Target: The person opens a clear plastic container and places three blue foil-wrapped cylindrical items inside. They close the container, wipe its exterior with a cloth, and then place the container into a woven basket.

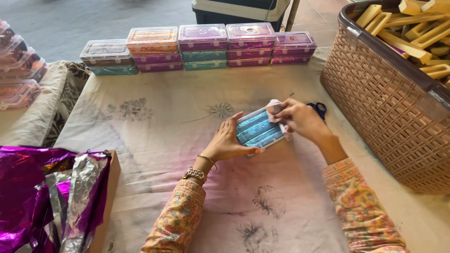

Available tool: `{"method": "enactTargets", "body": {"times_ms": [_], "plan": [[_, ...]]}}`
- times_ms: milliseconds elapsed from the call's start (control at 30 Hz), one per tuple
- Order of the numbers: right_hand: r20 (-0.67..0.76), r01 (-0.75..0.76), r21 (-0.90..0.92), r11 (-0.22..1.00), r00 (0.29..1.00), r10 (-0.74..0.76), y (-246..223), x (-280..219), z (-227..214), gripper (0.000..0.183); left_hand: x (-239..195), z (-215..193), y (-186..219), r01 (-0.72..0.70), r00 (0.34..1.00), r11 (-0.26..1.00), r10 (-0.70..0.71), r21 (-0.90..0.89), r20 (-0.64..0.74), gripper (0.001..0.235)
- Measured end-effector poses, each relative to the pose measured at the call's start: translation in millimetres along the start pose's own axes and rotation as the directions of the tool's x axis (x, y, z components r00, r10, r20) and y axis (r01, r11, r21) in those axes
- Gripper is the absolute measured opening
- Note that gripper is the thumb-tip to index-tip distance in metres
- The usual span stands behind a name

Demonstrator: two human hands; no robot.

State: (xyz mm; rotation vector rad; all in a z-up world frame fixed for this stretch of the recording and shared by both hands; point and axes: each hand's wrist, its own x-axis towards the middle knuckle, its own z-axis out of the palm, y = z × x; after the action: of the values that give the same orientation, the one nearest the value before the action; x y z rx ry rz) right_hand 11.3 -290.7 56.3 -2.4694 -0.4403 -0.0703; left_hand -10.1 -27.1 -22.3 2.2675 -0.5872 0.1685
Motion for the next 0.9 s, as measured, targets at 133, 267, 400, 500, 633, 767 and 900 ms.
{"method": "enactTargets", "body": {"times_ms": [133, 267, 400, 500, 633, 767, 900], "plan": [[0.016, 0.160, -0.119, 0.980, 0.987, -0.160, -1, 0, 10, 0.022, 0, 4, -5, 0.040, 0.999, 0.999, -0.040, 0.000, 0.009, 0.136], [0.051, 0.551, -0.096, 0.829, 0.835, -0.548, -30, -5, 40, 0.016, 1, 16, -17, -0.005, 0.999, 0.996, 0.002, -0.088, -0.034, 0.136], [0.013, 0.561, 0.068, 0.825, 0.826, -0.563, -39, -8, 43, 0.025, 2, 17, -21, 0.045, 0.999, 0.996, -0.046, -0.079, -0.010, 0.137], [-0.050, 0.281, -0.115, 0.953, 0.956, -0.288, -10, 5, 17, 0.036, 5, 27, -35, -0.041, 0.999, 0.987, 0.037, -0.153, -0.032, 0.139], [-0.073, 0.294, -0.254, 0.922, 0.944, -0.321, 5, 5, 20, 0.036, 6, 24, -44, -0.141, 0.988, 0.963, 0.151, -0.230, 0.027, 0.149], [-0.048, 0.547, -0.182, 0.817, 0.825, -0.563, -32, -4, 53, 0.030, 6, 35, -62, -0.208, 0.976, 0.956, 0.218, -0.206, 0.028, 0.151], [0.007, 0.696, -0.069, 0.714, 0.716, -0.698, -54, -9, 56, 0.053, 1, 22, -41, -0.072, 0.985, 0.833, 0.145, -0.549, 0.091, 0.159]]}}
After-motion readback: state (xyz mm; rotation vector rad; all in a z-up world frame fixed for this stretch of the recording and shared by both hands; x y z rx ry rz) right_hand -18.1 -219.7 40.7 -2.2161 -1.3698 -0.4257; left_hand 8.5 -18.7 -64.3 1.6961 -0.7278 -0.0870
